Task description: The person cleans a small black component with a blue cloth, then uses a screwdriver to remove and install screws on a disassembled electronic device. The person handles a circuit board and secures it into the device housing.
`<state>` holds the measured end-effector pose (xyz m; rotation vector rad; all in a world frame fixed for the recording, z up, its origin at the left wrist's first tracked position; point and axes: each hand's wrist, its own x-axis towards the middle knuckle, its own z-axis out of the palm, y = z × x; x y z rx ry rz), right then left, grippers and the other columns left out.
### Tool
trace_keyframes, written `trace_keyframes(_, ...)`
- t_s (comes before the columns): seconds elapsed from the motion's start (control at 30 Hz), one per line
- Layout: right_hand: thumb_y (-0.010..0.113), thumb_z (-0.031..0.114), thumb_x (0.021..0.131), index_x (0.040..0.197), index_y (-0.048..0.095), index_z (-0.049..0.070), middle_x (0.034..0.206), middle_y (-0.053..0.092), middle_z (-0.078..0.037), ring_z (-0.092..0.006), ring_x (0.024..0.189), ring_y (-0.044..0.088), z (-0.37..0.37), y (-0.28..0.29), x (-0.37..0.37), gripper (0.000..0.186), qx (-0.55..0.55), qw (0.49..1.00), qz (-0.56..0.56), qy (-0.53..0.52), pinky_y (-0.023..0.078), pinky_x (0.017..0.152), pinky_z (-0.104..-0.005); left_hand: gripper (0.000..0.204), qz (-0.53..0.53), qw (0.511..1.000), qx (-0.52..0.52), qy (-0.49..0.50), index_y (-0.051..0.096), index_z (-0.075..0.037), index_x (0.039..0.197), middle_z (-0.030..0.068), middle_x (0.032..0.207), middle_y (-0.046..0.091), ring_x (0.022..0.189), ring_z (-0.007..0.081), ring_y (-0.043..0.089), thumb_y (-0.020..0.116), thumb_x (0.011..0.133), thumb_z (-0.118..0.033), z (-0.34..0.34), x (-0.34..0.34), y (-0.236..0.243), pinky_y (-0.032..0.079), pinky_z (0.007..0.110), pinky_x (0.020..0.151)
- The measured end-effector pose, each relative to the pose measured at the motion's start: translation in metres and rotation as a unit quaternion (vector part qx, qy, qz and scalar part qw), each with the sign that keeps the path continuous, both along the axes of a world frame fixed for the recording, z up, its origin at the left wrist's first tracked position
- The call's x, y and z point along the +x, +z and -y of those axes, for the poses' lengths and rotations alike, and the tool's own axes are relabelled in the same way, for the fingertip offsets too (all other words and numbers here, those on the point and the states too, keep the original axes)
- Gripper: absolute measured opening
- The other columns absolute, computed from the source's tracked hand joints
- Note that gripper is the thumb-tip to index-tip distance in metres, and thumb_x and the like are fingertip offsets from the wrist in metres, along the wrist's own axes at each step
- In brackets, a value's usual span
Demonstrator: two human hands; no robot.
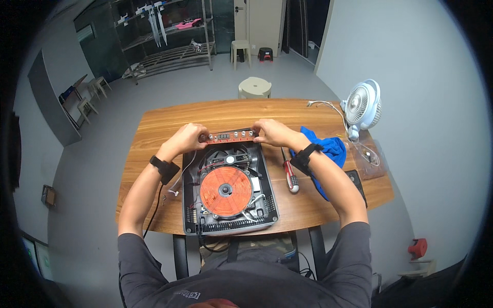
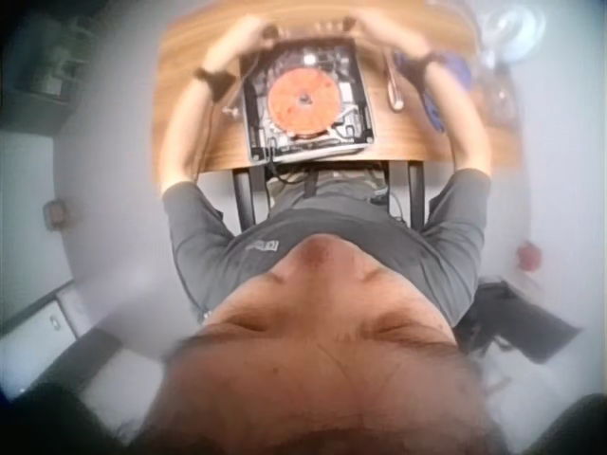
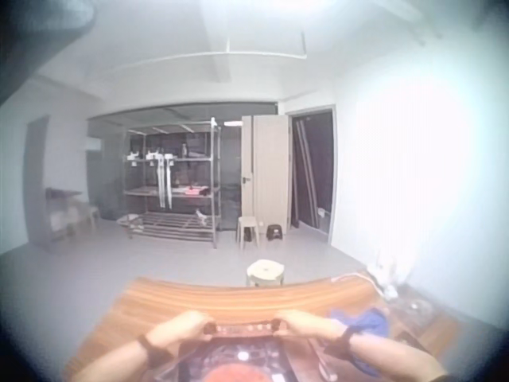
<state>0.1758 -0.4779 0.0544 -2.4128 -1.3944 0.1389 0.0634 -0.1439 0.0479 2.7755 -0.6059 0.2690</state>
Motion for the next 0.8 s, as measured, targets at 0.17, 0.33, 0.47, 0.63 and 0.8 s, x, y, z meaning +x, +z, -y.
trace_keyframes(0.17,0.077,0.025,0.089,0.127,0.067,0.001,0.120,0.070,-0.019,-0.0373,0.117,0.065,-0.014,-0.026,0.009,0.046,0.009,1.000,-0.012,-0.022,0.053,0.100,-0.0450,0.027,-0.033,0.999,0.007,0.021,0.075,-0.001,0.099,0.0171,0.096,0.075,0.092,0.0364,0.072,0.079,0.076,-0.013,0.003,0.008,-0.008,0.058,0.042,0.082)
trace_keyframes(0.33,0.076,0.018,0.090,0.123,0.069,0.002,0.118,0.067,-0.017,-0.0358,0.111,0.066,-0.020,-0.036,0.017,0.038,0.019,1.000,-0.006,-0.016,0.053,0.097,-0.0436,0.027,-0.052,0.998,-0.010,0.033,0.076,-0.002,0.101,0.0161,0.098,0.076,0.093,0.0353,0.072,0.081,0.077,-0.013,-0.001,0.007,-0.010,0.058,0.043,0.084)
trace_keyframes(0.47,0.076,0.015,0.090,0.121,0.071,0.003,0.114,0.066,-0.016,-0.0346,0.106,0.066,-0.020,-0.037,0.019,0.034,0.031,0.999,0.001,-0.015,0.054,0.094,-0.0424,0.025,-0.034,0.999,-0.018,0.027,0.077,-0.004,0.100,0.0144,0.100,0.075,0.097,0.0339,0.071,0.083,0.078,-0.016,-0.004,0.006,-0.016,0.057,0.043,0.087)
trace_keyframes(0.63,0.076,0.015,0.089,0.122,0.071,0.004,0.115,0.066,-0.016,-0.0342,0.108,0.066,-0.022,-0.035,0.017,0.035,0.024,1.000,-0.013,-0.015,0.054,0.095,-0.0421,0.029,-0.023,0.999,-0.027,0.022,0.077,-0.005,0.104,0.0126,0.104,0.072,0.099,0.0346,0.069,0.084,0.079,-0.018,-0.008,-0.002,-0.017,0.057,0.043,0.088)
trace_keyframes(0.8,0.077,0.016,0.088,0.121,0.072,0.007,0.117,0.066,-0.015,-0.0344,0.114,0.064,-0.021,-0.035,0.012,0.035,0.051,0.999,-0.003,-0.012,0.052,0.099,-0.0436,0.038,-0.044,0.997,-0.066,0.016,0.074,-0.005,0.115,0.0143,0.107,0.071,0.100,0.0324,0.070,0.083,0.080,-0.015,-0.023,-0.010,-0.017,0.057,0.041,0.090)
